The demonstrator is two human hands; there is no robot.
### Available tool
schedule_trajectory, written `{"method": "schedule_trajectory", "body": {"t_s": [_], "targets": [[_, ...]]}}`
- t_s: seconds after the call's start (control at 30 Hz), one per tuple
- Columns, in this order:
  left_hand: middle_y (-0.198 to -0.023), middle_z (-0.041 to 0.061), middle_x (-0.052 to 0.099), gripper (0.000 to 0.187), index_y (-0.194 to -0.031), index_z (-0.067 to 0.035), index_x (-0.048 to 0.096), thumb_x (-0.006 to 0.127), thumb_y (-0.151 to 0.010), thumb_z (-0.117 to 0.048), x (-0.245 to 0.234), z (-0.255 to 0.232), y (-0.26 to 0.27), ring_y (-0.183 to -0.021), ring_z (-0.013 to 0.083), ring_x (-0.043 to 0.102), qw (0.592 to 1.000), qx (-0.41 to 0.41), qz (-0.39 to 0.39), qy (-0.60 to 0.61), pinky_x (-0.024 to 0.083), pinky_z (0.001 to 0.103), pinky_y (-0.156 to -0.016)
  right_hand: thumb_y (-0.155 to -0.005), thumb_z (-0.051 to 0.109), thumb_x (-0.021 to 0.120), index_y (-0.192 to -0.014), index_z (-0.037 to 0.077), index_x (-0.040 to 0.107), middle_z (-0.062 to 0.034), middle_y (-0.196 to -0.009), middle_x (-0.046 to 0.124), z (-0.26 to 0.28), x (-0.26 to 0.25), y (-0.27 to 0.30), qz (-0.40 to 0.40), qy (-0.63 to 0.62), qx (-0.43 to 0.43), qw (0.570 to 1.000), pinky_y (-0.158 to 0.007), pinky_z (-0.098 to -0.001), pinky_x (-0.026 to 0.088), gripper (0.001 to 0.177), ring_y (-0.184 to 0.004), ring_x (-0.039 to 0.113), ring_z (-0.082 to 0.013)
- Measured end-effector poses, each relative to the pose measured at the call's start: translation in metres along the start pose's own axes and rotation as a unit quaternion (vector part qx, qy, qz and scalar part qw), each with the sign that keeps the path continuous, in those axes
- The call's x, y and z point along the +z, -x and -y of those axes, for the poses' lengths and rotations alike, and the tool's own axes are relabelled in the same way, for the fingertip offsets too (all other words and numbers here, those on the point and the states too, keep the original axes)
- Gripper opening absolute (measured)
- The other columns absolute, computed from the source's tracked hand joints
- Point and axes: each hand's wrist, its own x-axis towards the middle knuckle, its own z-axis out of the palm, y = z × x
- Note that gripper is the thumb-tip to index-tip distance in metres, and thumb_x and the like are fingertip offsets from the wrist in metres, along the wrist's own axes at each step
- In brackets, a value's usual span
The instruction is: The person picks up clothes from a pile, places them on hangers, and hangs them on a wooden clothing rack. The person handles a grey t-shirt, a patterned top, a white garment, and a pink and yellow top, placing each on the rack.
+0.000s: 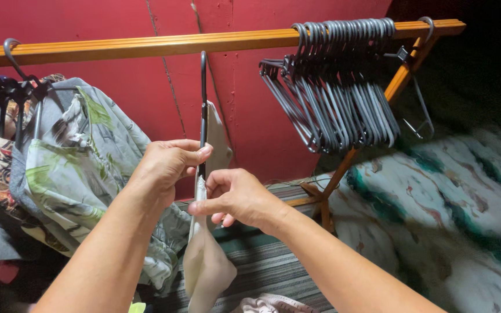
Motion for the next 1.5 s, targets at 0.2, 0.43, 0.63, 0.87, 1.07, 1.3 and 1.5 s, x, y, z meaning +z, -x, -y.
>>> {"method": "schedule_trajectory", "body": {"t_s": [0.2,0.43,0.63,0.87,1.07,1.3,1.5], "targets": [[-0.089,0.005,0.072,0.028,-0.103,-0.002,0.078,0.085,-0.079,-0.015,0.014,-0.002,-0.003,-0.079,0.0158,0.055,1.0,0.025,-0.006,-0.002,0.047,0.031,-0.07,-0.068,0.013,0.085,-0.085,0.007,0.07,0.0004,-0.081,0.07,-0.006,-0.008,-0.004,-0.022,-0.02,-0.041,0.999,-0.06,-0.0257,0.049,0.024,-0.073,0.064,-0.0083],[-0.097,0.02,0.068,0.044,-0.104,-0.001,0.08,0.091,-0.07,-0.027,0.026,0.0,0.015,-0.081,0.0249,0.066,0.859,0.327,-0.211,-0.333,0.055,0.037,-0.068,-0.07,0.014,0.085,-0.087,0.01,0.072,0.0018,-0.082,0.073,-0.003,-0.021,-0.009,-0.032,-0.021,-0.056,0.998,-0.071,-0.0283,0.05,0.022,-0.078,0.066,-0.0087],[-0.074,0.014,0.074,0.031,-0.09,0.001,0.076,0.075,-0.077,-0.027,0.03,-0.005,0.024,-0.064,0.0243,0.071,0.98,0.03,-0.097,-0.168,0.059,0.043,-0.058,-0.071,0.011,0.084,-0.089,0.008,0.075,0.0006,-0.082,0.074,-0.003,-0.034,-0.019,-0.006,-0.008,-0.082,0.997,-0.069,-0.0276,0.048,0.021,-0.077,0.066,-0.0086],[-0.073,0.021,0.071,0.023,-0.084,0.003,0.073,0.068,-0.081,-0.02,0.042,0.002,0.004,-0.069,0.0291,0.072,0.917,0.169,-0.195,-0.304,0.056,0.041,-0.069,-0.072,0.009,0.08,-0.093,0.007,0.075,-0.0013,-0.086,0.077,-0.002,-0.044,-0.032,0.03,-0.002,-0.121,0.992,-0.07,-0.0286,0.052,0.021,-0.079,0.067,-0.009],[-0.073,0.019,0.07,0.023,-0.087,0.002,0.073,0.063,-0.087,-0.019,0.04,0.004,-0.004,-0.069,0.0322,0.07,0.883,0.241,-0.267,-0.303,0.053,0.043,-0.071,-0.07,0.021,0.086,-0.11,0.006,0.071,-0.0118,-0.114,0.07,0.023,-0.105,-0.053,-0.189,0.348,-0.305,0.866,-0.098,-0.0384,0.052,0.046,-0.11,0.065,-0.0272],[-0.073,0.018,0.07,0.025,-0.09,0.001,0.075,0.063,-0.089,-0.021,0.043,-0.003,-0.004,-0.068,0.03,0.07,0.874,0.228,-0.317,-0.29,0.054,0.041,-0.072,-0.068,0.03,0.091,-0.154,0.006,0.031,-0.0194,-0.163,0.024,0.069,-0.18,-0.105,-0.25,0.544,-0.287,0.748,-0.12,-0.0516,0.019,0.108,-0.152,0.018,-0.036],[-0.073,0.016,0.071,0.025,-0.091,-0.001,0.076,0.065,-0.088,-0.023,0.043,-0.008,-0.009,-0.068,0.0281,0.071,0.872,0.206,-0.328,-0.301,0.054,0.04,-0.072,-0.068,0.03,0.09,-0.16,0.01,0.017,-0.0147,-0.168,0.014,0.075,-0.194,-0.121,-0.196,0.579,-0.192,0.768,-0.124,-0.0508,0.016,0.119,-0.157,0.008,-0.0305]]}}
